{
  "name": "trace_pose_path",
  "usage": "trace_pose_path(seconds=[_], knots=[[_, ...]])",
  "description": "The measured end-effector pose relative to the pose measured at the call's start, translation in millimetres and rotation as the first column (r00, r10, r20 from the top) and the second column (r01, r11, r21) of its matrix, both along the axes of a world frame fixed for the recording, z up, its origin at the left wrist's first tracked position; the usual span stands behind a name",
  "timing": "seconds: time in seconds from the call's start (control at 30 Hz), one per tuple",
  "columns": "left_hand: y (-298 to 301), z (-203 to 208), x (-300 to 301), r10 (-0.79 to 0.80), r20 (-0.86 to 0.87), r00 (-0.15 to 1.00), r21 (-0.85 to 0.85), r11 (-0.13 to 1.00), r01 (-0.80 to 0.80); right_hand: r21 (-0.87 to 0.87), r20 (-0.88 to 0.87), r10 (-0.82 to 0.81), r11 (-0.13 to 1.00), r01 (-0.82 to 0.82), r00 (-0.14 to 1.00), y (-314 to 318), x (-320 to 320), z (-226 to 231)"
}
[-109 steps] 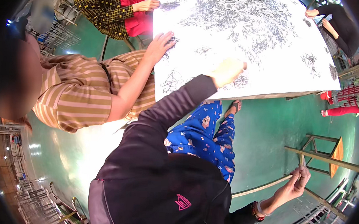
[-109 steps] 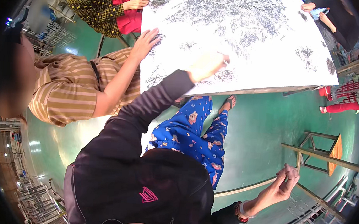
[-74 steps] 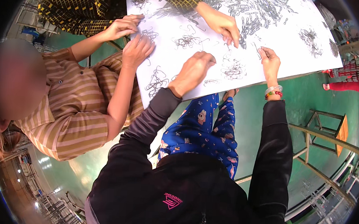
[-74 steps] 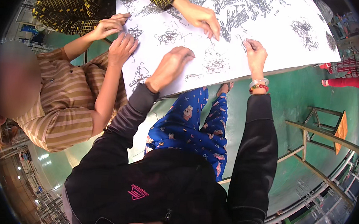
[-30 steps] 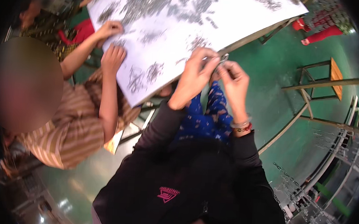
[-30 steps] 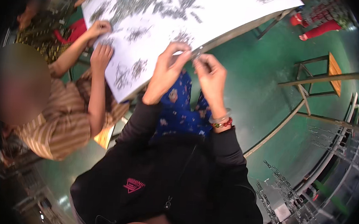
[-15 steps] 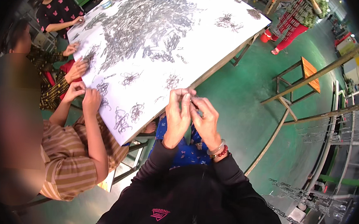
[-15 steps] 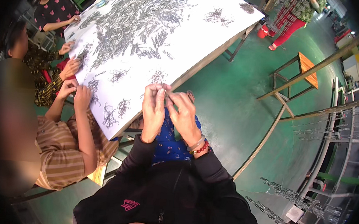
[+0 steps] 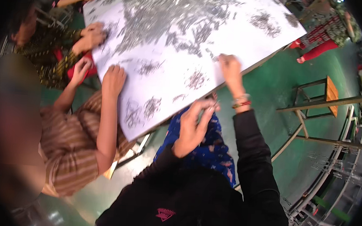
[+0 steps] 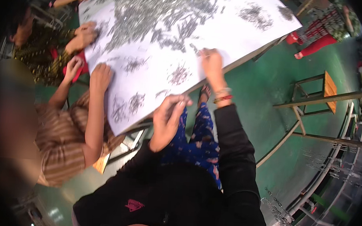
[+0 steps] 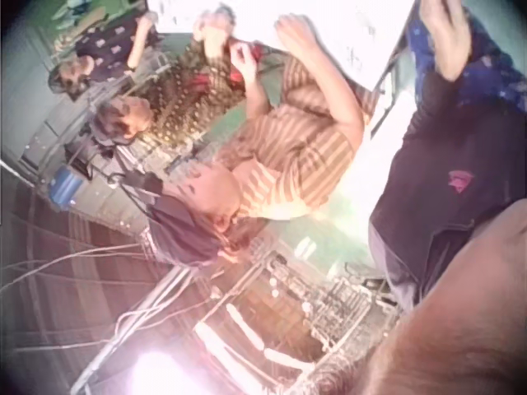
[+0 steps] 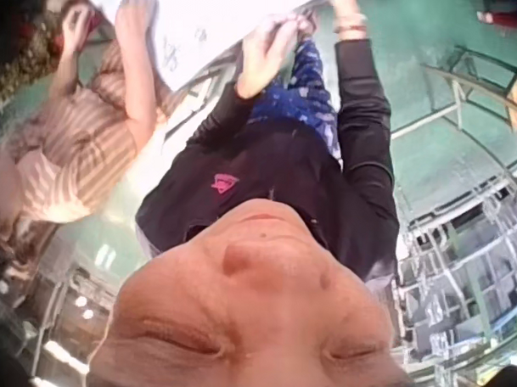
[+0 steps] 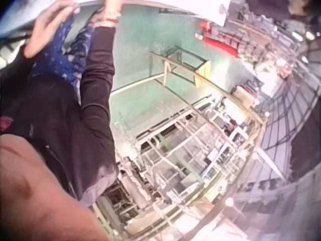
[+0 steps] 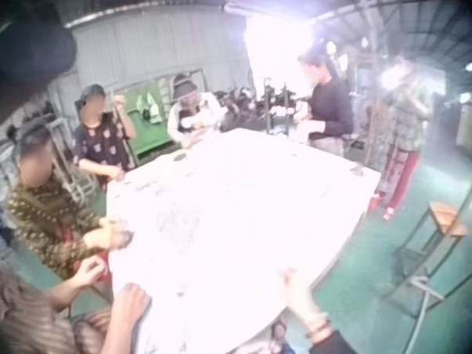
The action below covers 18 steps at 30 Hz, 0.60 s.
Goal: The person sorts small metal pieces on a table and attaches them to long vertical strings hanging from a rack.
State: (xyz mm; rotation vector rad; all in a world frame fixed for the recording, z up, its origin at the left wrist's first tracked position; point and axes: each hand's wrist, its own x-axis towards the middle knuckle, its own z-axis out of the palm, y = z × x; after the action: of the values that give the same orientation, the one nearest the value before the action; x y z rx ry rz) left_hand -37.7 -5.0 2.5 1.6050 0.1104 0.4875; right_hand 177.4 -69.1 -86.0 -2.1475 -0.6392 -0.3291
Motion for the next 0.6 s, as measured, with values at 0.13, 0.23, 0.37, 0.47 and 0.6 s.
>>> trace_pose_path(seconds=[0.13,0.23,0.37,0.47,0.6], knots=[[8,4,2,0.024,-0.08,0.997,-0.104,0.994,-0.032,-0.374,0.136,0.133,0.925,-0.074,0.982,46,28,-17],[9,-3,9,0.008,-0.023,1.0,-0.094,0.995,-0.01,-0.222,-0.01,0.05,0.974,-0.051,0.999,50,32,-14],[6,-4,11,-0.03,-0.056,0.998,-0.146,0.989,0.022,-0.104,-0.148,0.041,0.993,-0.057,0.988,27,38,-2],[0,3,8,-0.012,-0.063,0.998,-0.131,0.991,0.003,0.077,-0.616,0.075,0.996,-0.034,0.784,9,31,21],[-12,13,12,-0.006,-0.031,1.0,-0.111,0.994,0.002,0.611,-0.631,0.334,0.77,0.183,0.7,-8,36,4]])
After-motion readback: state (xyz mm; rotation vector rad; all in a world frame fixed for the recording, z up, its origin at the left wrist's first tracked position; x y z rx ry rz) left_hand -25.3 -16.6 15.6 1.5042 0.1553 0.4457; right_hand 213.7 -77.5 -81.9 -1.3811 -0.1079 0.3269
